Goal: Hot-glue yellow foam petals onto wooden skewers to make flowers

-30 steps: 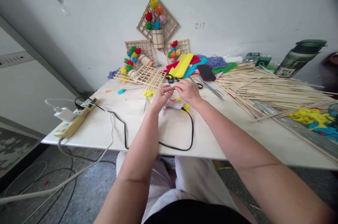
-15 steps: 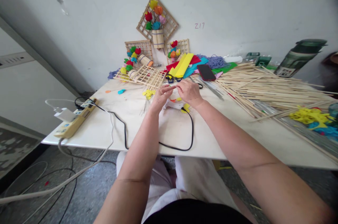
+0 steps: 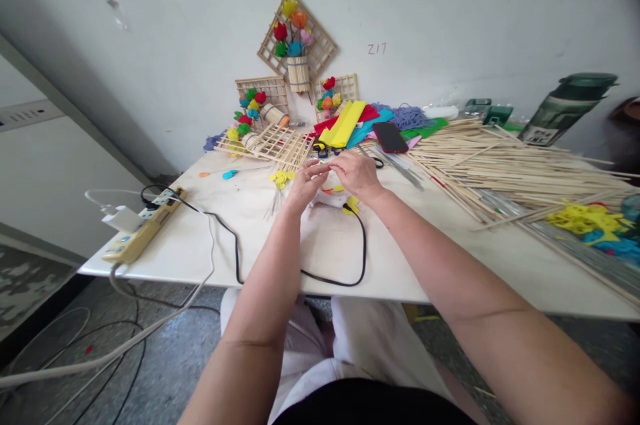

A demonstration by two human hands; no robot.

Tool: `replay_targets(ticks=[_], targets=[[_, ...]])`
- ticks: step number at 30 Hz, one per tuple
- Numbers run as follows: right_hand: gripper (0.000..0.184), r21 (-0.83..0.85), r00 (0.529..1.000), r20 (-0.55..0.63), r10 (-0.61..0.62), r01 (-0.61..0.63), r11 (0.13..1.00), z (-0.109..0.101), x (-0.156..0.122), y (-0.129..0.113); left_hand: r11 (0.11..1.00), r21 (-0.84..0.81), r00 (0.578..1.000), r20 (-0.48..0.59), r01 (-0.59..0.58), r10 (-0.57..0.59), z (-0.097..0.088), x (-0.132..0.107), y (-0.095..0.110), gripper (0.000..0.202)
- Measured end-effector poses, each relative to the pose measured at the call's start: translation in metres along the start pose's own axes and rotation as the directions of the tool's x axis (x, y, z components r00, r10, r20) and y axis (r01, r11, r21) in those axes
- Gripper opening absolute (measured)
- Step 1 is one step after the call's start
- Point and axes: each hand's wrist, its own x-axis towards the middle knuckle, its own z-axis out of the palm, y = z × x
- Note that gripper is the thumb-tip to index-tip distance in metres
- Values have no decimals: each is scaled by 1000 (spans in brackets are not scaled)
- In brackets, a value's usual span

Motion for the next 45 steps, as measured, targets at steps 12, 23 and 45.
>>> replay_targets(ticks=[12,23,45], targets=[[29,-62,997,37,-74,76,995,0,0,1,998,59,999,-26,-18,19,2,0,4,20],[25,-151,989,89,-115,127,980,-4,-1,-9,997,-63,999,23,43,-41,4,2,-2,20],[25,112,947,-103,305,-294,949,4,4,12,950,-311,996,-67,36,-60,4,-2,5,19]])
